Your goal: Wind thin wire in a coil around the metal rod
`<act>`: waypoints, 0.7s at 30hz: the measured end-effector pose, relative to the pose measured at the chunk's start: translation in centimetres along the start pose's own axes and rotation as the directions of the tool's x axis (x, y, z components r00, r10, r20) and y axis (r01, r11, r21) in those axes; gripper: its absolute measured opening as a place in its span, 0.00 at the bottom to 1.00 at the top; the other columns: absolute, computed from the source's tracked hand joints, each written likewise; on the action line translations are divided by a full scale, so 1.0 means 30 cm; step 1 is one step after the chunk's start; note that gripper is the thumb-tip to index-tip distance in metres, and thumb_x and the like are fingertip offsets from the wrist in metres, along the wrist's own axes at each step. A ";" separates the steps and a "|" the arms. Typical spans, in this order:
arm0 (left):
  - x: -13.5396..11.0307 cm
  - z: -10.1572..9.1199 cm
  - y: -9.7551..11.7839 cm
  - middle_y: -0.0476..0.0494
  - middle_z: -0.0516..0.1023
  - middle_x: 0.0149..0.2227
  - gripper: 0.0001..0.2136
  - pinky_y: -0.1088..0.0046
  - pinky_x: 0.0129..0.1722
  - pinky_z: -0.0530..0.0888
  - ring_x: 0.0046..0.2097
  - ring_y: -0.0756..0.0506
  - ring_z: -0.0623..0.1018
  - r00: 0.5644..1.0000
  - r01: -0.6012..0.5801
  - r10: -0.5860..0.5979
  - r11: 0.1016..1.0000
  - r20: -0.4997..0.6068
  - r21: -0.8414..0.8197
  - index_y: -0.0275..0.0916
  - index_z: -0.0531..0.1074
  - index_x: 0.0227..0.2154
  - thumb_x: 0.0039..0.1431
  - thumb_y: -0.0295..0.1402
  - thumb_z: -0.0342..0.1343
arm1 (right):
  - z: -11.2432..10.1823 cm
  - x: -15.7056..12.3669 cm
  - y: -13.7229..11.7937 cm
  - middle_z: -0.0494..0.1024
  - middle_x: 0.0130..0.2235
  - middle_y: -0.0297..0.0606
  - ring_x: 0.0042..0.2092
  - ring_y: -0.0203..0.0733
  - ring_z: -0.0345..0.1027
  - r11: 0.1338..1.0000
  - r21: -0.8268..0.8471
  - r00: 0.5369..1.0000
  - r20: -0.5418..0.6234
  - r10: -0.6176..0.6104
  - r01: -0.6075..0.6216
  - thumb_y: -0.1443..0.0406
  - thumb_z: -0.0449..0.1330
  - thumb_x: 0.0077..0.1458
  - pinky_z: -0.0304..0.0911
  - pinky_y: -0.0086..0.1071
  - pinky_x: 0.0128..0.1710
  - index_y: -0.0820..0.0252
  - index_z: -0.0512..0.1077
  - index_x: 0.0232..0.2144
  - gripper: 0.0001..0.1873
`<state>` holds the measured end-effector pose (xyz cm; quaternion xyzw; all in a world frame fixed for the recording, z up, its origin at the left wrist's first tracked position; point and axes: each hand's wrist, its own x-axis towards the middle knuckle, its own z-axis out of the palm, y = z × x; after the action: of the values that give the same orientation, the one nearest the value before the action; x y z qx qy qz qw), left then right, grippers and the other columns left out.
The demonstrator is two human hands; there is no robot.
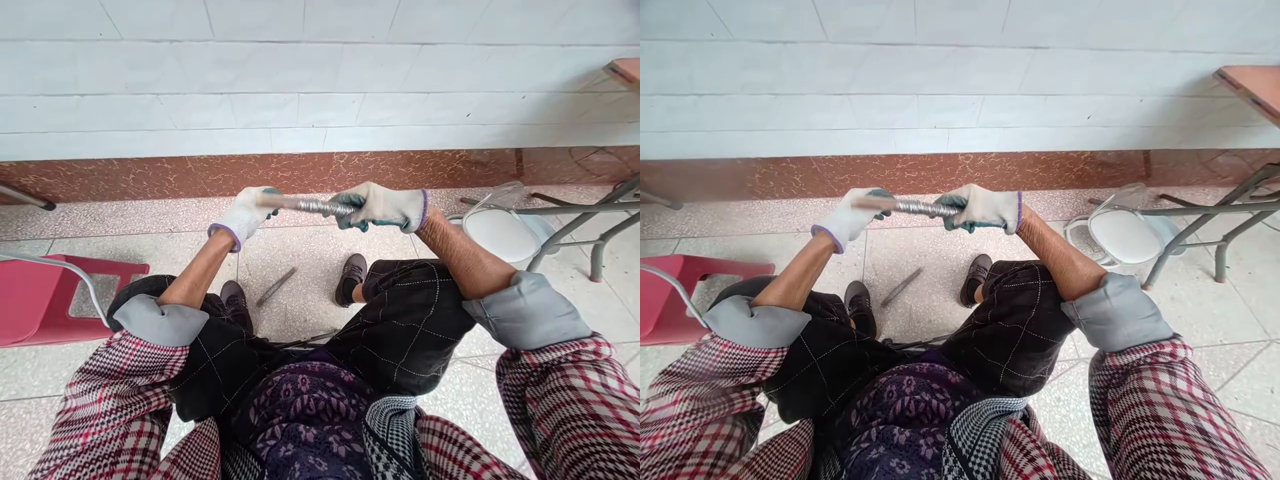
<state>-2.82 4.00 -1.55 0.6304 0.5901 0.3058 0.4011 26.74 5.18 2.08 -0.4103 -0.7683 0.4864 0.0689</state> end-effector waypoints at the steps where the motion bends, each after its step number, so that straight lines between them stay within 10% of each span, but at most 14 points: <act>1: -0.009 0.010 -0.002 0.42 0.83 0.37 0.09 0.70 0.38 0.72 0.37 0.46 0.78 0.999 -0.004 0.004 1.000 0.034 0.013 0.35 0.82 0.37 0.60 0.25 0.57 | -0.001 -0.005 -0.016 0.76 0.32 0.31 0.27 0.32 0.62 0.997 0.072 0.998 -0.060 0.003 0.001 0.63 0.70 0.53 0.58 0.27 0.23 0.59 0.81 0.50 0.21; 5: -0.034 0.062 -0.016 0.45 0.83 0.36 0.11 0.70 0.37 0.70 0.36 0.46 0.75 0.985 -0.051 0.037 0.996 0.170 0.075 0.37 0.84 0.42 0.61 0.26 0.57 | 0.023 -0.008 -0.072 0.68 0.26 0.28 0.22 0.30 0.54 0.975 0.222 0.973 -0.228 0.034 0.017 0.56 0.67 0.64 0.53 0.26 0.17 0.64 0.79 0.49 0.18; 13: -0.030 0.089 -0.009 0.46 0.80 0.33 0.10 0.70 0.34 0.68 0.33 0.47 0.74 0.982 -0.047 0.020 0.989 0.190 0.139 0.38 0.83 0.39 0.63 0.25 0.56 | 0.067 0.003 -0.113 0.74 0.27 0.34 0.24 0.32 0.63 0.948 0.309 0.989 -0.145 -0.032 0.076 0.47 0.67 0.66 0.60 0.26 0.18 0.63 0.75 0.40 0.23; 17: -0.060 0.089 0.038 0.45 0.80 0.31 0.08 0.70 0.33 0.70 0.32 0.46 0.76 0.970 0.037 -0.066 0.991 0.234 0.127 0.40 0.82 0.36 0.61 0.23 0.58 | 0.073 0.050 -0.128 0.82 0.40 0.45 0.33 0.40 0.74 0.984 -0.088 0.946 -0.300 0.119 -0.152 0.61 0.61 0.70 0.71 0.32 0.28 0.62 0.76 0.48 0.11; 21: -0.080 0.071 0.050 0.45 0.78 0.29 0.06 0.69 0.31 0.69 0.32 0.45 0.77 0.961 0.115 -0.150 0.980 0.230 0.159 0.41 0.80 0.34 0.61 0.24 0.60 | 0.042 0.100 -0.070 0.83 0.49 0.52 0.48 0.55 0.77 0.731 -0.574 0.912 -0.378 0.162 -0.368 0.66 0.59 0.68 0.71 0.44 0.46 0.62 0.77 0.56 0.17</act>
<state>-0.52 1.33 -1.08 0.6491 0.5986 0.1558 0.4428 22.95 6.01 2.25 -0.5851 -0.7992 0.1349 -0.0276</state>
